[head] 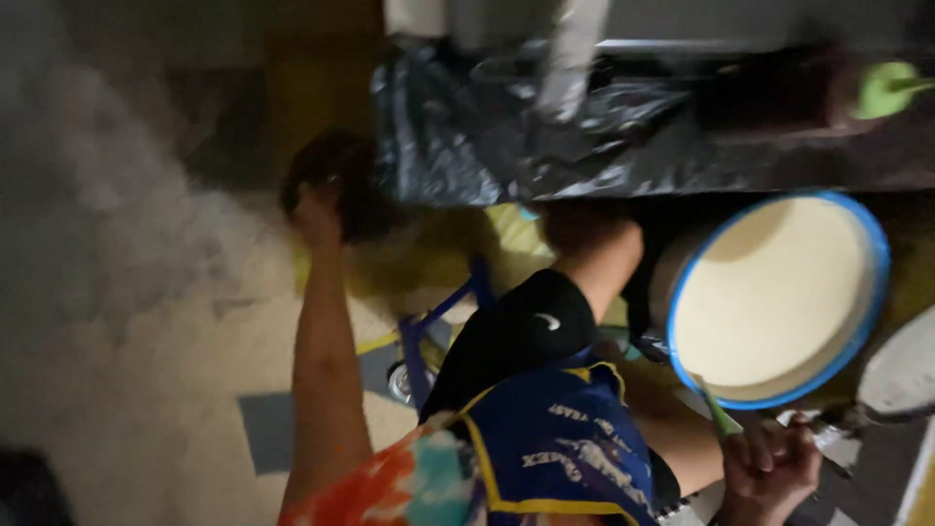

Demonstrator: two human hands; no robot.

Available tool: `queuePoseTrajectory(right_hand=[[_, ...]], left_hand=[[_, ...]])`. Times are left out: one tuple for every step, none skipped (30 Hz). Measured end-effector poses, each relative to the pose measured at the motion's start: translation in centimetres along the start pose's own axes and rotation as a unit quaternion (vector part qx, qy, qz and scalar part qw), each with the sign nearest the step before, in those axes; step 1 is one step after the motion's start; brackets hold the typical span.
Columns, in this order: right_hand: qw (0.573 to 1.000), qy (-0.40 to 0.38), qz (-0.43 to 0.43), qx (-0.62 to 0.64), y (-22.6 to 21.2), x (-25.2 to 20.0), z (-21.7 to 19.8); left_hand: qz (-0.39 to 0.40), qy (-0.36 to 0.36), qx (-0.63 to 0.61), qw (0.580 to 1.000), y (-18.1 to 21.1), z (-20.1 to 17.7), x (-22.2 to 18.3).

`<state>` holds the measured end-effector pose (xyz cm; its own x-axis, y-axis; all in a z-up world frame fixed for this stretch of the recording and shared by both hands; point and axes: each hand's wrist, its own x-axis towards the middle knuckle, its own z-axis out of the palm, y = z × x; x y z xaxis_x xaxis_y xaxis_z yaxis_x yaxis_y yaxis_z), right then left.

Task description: Dipping frying pans into batter and cooking thin crepes on multiple burners

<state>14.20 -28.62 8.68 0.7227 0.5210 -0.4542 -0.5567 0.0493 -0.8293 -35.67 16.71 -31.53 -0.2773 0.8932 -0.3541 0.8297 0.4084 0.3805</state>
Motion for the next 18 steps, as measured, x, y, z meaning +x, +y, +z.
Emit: queuePoseTrajectory(right_hand=[[1.000, -0.003, 0.011, 0.027, 0.0, 0.0, -0.3], [0.998, -0.009, 0.030, 0.052, 0.0, 0.1, -0.5], [0.999, -0.004, 0.021, 0.050, 0.0, 0.1, -0.4], [0.998, -0.007, 0.024, 0.057, 0.0, 0.4, -0.2], [0.998, -0.011, 0.027, 0.064, 0.1, 0.6, 0.0], [0.998, -0.012, 0.028, 0.063, 0.1, 0.7, 0.1], [0.997, -0.010, 0.038, 0.064, 0.2, 0.8, 0.2], [0.997, -0.008, 0.047, 0.066, 0.3, 0.9, 0.3], [0.997, -0.010, 0.049, 0.065, 0.5, 1.1, 1.2], [0.998, 0.021, 0.045, 0.038, 0.6, 1.0, 2.0], [0.998, 0.052, 0.041, 0.010, 0.6, 0.9, 2.7], [0.998, 0.050, 0.040, 0.010, 0.6, 1.1, 2.5], [0.999, 0.020, 0.045, 0.022, 0.6, 1.2, 2.3], [0.998, -0.010, 0.051, 0.036, 0.6, 1.3, 2.0], [0.998, -0.011, 0.051, 0.036, 0.6, 1.4, 2.1], [0.999, -0.007, 0.043, 0.031, 0.6, 1.4, 2.3], [0.999, -0.004, 0.034, 0.026, 0.6, 1.4, 2.3], [0.999, -0.004, 0.032, 0.029, 0.6, 1.3, 2.3]], left_hand=[[0.045, 0.043, -0.009, 0.998, -0.2, 0.3, 0.0], [0.083, 0.087, -0.015, 0.993, -1.4, 0.1, -0.4], [0.089, 0.081, -0.021, 0.993, -0.9, 0.4, -0.2], [0.084, 0.068, -0.024, 0.994, -1.0, 0.2, -0.3], [0.080, 0.054, -0.028, 0.995, -1.2, -0.1, -0.3], [0.077, 0.055, -0.028, 0.995, -1.1, -0.1, -0.4], [0.070, 0.049, -0.028, 0.996, -1.1, -0.2, -0.5], [0.063, 0.045, -0.027, 0.997, -1.1, -0.4, -0.5], [0.061, 0.046, -0.027, 0.997, -1.0, -0.6, -0.6], [0.060, 0.057, -0.054, 0.995, -0.8, -0.7, -0.8], [0.060, 0.067, -0.081, 0.993, -0.5, -0.8, -1.0], [0.060, 0.068, -0.082, 0.993, -0.7, -0.6, -0.8], [0.054, 0.064, -0.077, 0.994, -0.8, -0.4, -0.7], [0.049, 0.059, -0.070, 0.995, -1.0, -0.3, -0.4], [0.048, 0.060, -0.070, 0.995, -1.0, -0.4, -0.5], [0.037, 0.057, -0.061, 0.996, -0.8, -0.5, -0.5], [0.025, 0.053, -0.053, 0.997, -0.6, -0.6, -0.5], [0.029, 0.054, -0.054, 0.997, -0.9, -0.9, -0.5]])
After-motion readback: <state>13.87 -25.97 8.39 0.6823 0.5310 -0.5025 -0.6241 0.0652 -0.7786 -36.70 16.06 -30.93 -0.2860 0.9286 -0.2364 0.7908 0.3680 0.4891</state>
